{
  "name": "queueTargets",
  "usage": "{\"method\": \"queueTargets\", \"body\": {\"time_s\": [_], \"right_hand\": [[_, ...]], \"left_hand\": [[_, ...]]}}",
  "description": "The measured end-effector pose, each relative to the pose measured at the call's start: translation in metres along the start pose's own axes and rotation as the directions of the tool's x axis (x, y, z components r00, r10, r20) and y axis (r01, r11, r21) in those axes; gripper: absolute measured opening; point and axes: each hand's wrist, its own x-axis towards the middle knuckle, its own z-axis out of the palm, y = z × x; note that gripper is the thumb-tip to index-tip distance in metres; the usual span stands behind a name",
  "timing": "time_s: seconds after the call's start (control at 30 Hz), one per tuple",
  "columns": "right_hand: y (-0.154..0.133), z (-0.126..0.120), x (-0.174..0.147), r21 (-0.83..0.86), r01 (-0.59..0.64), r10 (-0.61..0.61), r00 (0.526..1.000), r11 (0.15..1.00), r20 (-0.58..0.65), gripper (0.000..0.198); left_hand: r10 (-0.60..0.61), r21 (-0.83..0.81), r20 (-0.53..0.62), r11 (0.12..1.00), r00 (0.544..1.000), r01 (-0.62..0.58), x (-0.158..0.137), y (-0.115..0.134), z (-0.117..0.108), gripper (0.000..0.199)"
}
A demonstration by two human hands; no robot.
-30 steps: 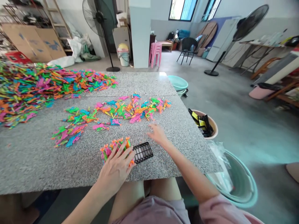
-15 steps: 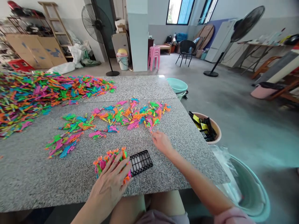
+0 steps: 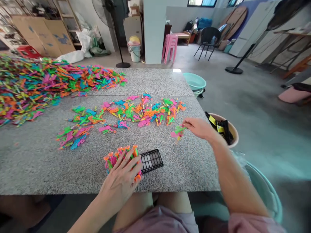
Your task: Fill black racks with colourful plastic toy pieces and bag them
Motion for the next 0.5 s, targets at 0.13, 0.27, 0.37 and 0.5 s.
{"method": "queueTargets", "body": {"time_s": [0.13,0.27,0.37,0.5], "right_hand": [[0.0,-0.003,-0.004,-0.048,0.122,-0.089,0.895,0.991,0.437,0.015],[-0.008,0.022,-0.03,-0.083,-0.026,0.046,0.965,0.996,0.258,0.03],[0.008,0.034,-0.063,-0.169,-0.151,0.201,0.922,0.974,0.332,0.046],[0.022,0.04,-0.089,-0.054,-0.197,0.201,0.882,0.979,0.426,0.018]], "left_hand": [[0.026,0.002,-0.059,1.0,0.998,-0.025,-0.001,-0.003,0.003,0.025],[0.051,-0.013,-0.068,0.999,0.996,-0.052,-0.003,-0.004,0.002,0.027],[0.028,-0.011,-0.042,1.0,0.999,-0.029,-0.003,-0.001,-0.001,0.027],[0.018,-0.031,0.001,0.999,1.0,-0.018,-0.002,-0.001,-0.003,0.027]]}}
